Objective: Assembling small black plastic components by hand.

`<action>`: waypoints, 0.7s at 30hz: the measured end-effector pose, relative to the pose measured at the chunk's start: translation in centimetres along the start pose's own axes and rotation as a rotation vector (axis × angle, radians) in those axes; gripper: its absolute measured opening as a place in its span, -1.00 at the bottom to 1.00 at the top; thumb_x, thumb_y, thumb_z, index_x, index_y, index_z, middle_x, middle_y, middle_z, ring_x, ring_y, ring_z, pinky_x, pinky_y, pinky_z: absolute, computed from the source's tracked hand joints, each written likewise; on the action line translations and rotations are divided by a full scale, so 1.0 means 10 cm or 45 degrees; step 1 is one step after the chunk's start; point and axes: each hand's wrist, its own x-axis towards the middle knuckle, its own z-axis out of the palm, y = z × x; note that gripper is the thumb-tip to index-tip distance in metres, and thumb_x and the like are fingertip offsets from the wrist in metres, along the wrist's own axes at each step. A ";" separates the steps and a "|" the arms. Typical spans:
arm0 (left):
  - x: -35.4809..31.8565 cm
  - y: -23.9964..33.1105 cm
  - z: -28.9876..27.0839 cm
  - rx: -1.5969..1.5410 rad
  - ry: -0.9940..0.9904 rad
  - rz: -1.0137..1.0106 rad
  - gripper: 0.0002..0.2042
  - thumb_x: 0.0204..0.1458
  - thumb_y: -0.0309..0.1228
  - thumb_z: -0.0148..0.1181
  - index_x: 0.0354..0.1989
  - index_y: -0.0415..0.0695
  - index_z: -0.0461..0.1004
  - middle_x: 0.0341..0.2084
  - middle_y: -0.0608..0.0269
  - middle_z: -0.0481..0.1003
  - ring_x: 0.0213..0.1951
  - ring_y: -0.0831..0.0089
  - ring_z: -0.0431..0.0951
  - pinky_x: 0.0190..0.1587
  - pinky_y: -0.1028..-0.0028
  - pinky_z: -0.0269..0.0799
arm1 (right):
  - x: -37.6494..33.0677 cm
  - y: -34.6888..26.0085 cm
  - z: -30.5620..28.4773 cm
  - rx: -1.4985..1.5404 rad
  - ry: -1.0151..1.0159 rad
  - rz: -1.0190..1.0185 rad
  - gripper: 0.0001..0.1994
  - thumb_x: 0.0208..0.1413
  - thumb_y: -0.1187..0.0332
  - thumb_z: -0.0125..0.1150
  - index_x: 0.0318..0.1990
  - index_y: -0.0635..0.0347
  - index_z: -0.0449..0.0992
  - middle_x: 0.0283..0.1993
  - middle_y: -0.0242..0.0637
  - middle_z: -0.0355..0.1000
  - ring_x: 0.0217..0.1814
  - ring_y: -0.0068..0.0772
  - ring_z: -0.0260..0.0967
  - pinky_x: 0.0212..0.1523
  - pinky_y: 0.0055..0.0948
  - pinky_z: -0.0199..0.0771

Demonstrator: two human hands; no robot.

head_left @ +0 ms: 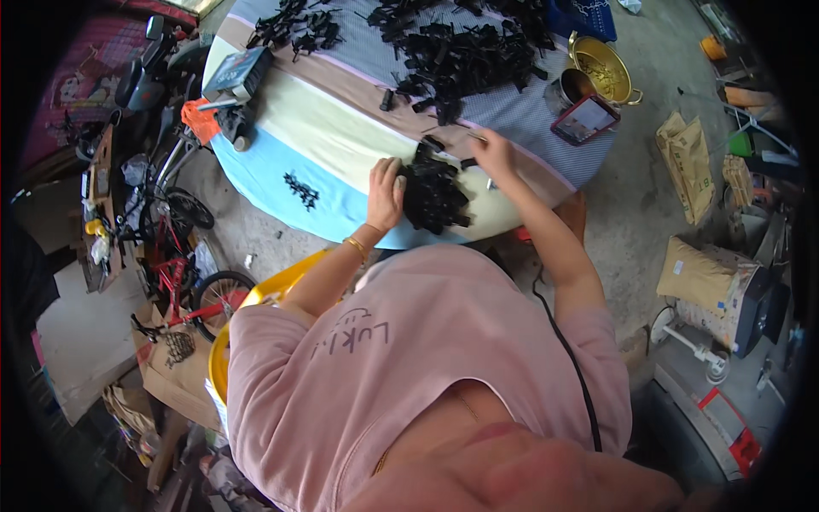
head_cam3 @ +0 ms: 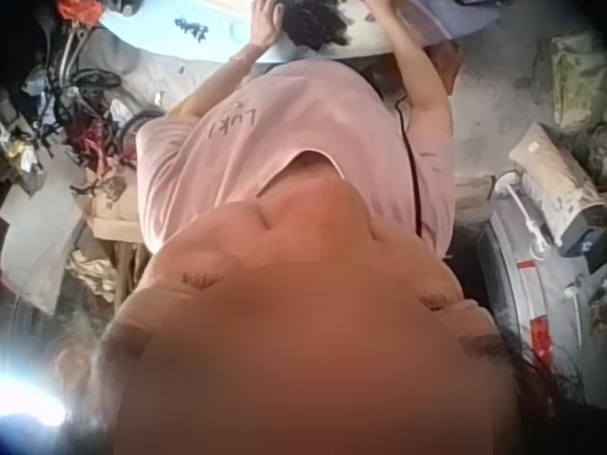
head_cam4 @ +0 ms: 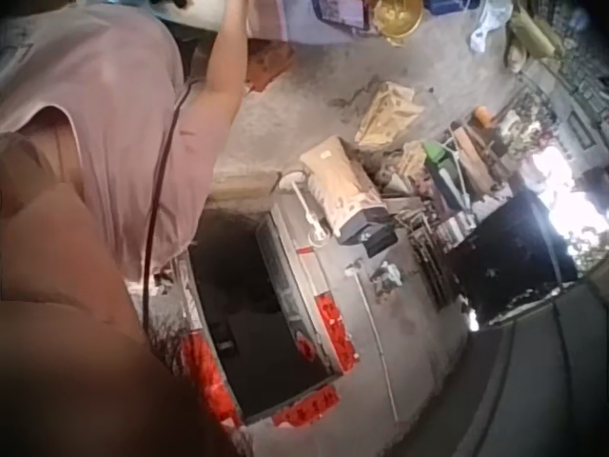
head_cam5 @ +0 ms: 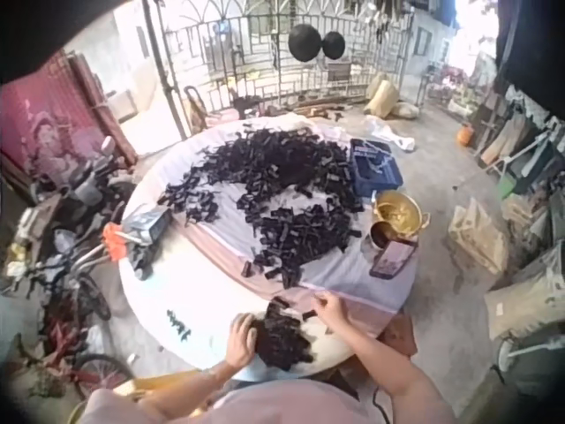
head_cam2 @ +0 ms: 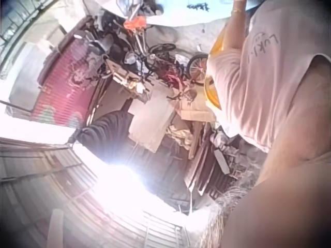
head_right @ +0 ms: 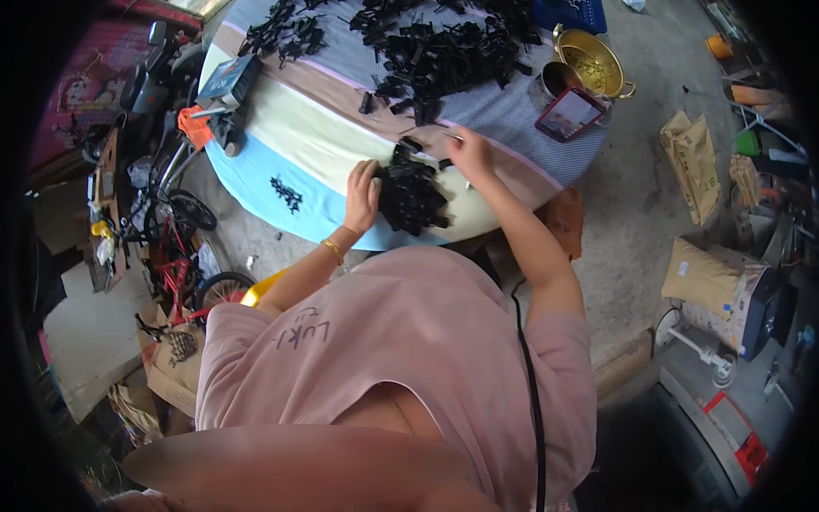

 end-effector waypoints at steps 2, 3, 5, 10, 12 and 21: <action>0.01 0.02 0.05 -0.005 0.046 -0.087 -0.66 0.05 -0.38 -0.09 -0.02 -0.29 0.26 -0.05 -0.06 0.27 0.05 0.05 0.21 0.11 0.30 0.09 | 0.18 -0.18 0.05 -0.157 -0.149 -0.158 -0.83 -0.18 0.32 0.13 -0.38 0.13 0.45 -0.48 -0.16 0.41 -0.40 -0.09 0.39 -0.43 -0.22 0.36; 0.01 0.06 0.04 -0.015 0.068 -0.157 -0.65 0.05 -0.37 -0.07 -0.03 -0.31 0.26 -0.07 -0.09 0.30 0.02 0.04 0.25 0.08 0.29 0.13 | 0.22 -0.29 0.05 -0.147 -0.214 -0.279 -0.79 -0.17 0.32 0.15 -0.32 0.13 0.42 -0.41 -0.14 0.41 -0.35 -0.07 0.38 -0.38 -0.18 0.36; 0.02 0.16 0.03 -0.032 0.080 -0.305 -0.64 0.06 -0.33 -0.07 -0.02 -0.29 0.26 -0.09 -0.10 0.32 -0.02 0.05 0.30 0.04 0.32 0.19 | 0.35 -0.34 0.08 -0.265 -0.319 -0.439 -0.77 -0.16 0.33 0.16 -0.30 0.14 0.36 -0.34 -0.09 0.40 -0.32 -0.01 0.37 -0.37 -0.15 0.37; 0.03 0.39 0.08 -0.103 0.105 -0.584 -0.59 0.07 -0.27 -0.07 0.03 -0.27 0.22 -0.10 -0.10 0.34 -0.04 0.05 0.33 0.01 0.33 0.23 | 0.48 -0.12 0.18 -0.393 -0.384 -0.715 -0.86 -0.14 0.32 0.13 -0.39 0.09 0.38 -0.43 -0.23 0.36 -0.42 -0.10 0.38 -0.45 -0.20 0.40; 0.03 0.46 0.10 -0.046 0.128 -0.593 -0.59 0.05 -0.26 -0.04 0.02 -0.26 0.24 -0.08 -0.12 0.32 -0.03 0.04 0.30 0.02 0.32 0.21 | 0.53 -0.07 0.17 -0.402 -0.401 -0.773 -0.88 -0.13 0.33 0.10 -0.41 0.10 0.37 -0.44 -0.22 0.35 -0.42 -0.13 0.40 -0.47 -0.21 0.40; 0.27 0.41 0.03 0.141 0.039 -0.245 -0.66 0.00 -0.34 0.04 -0.07 -0.22 0.31 -0.07 -0.13 0.27 -0.02 0.01 0.26 0.04 0.27 0.17 | 0.66 -0.01 0.21 -0.597 -0.343 -1.000 -0.93 -0.12 0.36 0.01 -0.47 0.11 0.39 -0.45 -0.23 0.36 -0.46 -0.19 0.42 -0.52 -0.27 0.43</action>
